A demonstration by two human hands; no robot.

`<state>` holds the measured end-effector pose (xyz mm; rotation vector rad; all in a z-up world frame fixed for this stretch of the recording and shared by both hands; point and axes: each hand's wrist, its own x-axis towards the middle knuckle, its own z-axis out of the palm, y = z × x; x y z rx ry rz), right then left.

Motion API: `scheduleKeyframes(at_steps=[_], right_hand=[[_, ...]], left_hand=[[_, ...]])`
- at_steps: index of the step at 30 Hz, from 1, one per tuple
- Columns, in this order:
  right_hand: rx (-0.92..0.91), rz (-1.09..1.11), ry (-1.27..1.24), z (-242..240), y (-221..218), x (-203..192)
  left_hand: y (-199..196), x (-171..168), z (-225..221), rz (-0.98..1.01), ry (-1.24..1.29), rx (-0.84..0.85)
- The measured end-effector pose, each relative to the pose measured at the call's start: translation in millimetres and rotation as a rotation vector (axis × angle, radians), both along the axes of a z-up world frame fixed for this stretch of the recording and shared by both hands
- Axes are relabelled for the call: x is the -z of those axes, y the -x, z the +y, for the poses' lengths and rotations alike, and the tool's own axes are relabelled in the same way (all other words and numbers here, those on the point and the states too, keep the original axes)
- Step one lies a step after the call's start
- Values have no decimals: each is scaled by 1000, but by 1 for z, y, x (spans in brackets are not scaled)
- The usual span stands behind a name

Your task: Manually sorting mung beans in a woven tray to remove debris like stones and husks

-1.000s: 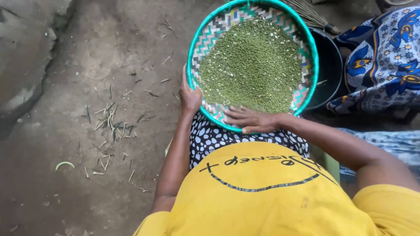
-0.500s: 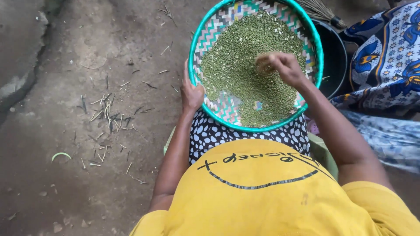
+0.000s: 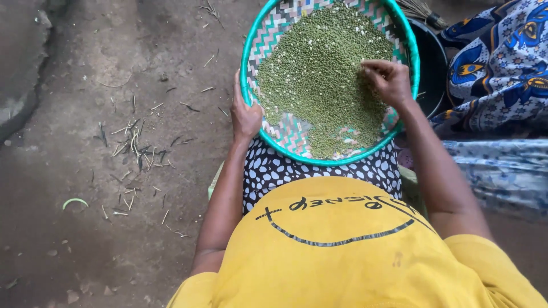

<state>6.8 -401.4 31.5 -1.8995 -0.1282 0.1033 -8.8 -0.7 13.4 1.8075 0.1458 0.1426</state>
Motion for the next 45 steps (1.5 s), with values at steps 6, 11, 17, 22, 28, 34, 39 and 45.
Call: scheduleKeyframes(at_steps=[6,11,17,22,28,34,39,45], right_hand=[[258,-523,333,39,2,42],[285,-601,379,41,16,60],[227,-604,248,60,19,46],[206,-501,800,78,65,17],[-157,-151,800,98,96,11],[-341,-200,416,114,103,-16],[-177,-309,903,101,86,11],[-479,-133,457,119,111,-35]], left_hand=[[-4,8,2,18,-27,-8],[-7,8,3,33,-27,-3],[-8,-3,3,28,-40,-4],[-4,-18,3,40,-13,0],[3,-26,4,163,-26,25],[8,-27,2,163,-48,-1],[5,-17,3,89,-42,-1],[6,-13,5,33,-50,3]])
